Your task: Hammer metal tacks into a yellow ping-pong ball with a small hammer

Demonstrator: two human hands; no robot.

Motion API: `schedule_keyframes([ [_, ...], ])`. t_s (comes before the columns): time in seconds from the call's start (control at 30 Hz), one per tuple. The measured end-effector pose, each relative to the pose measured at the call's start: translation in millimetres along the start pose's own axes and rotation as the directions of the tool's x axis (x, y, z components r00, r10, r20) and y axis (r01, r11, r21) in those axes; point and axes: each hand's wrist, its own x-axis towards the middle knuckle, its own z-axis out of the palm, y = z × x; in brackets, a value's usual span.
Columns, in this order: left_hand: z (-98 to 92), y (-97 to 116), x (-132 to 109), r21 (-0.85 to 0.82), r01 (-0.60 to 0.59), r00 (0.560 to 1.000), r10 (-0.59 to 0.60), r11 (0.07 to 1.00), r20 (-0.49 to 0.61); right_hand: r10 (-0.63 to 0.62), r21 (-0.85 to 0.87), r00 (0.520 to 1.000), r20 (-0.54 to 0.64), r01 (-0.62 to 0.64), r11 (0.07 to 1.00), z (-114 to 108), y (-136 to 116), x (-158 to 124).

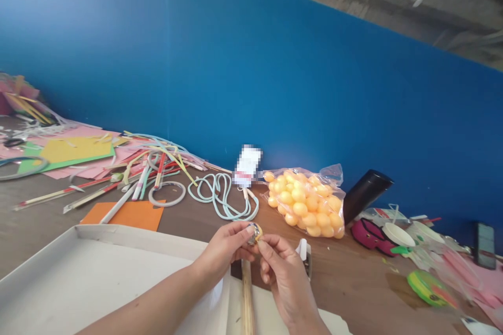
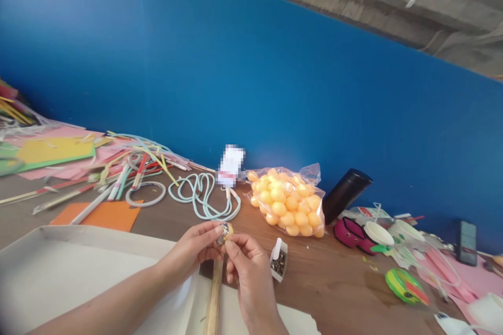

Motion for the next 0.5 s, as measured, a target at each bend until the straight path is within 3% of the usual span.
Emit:
schedule_keyframes([
  [0.5,0.1,-1.4,0.3,0.041,-0.014,1.000,0.014,0.999,-0.009,0.024,0.091,0.999,0.031,-0.026,0.996,-1.7,3.4,1.6],
])
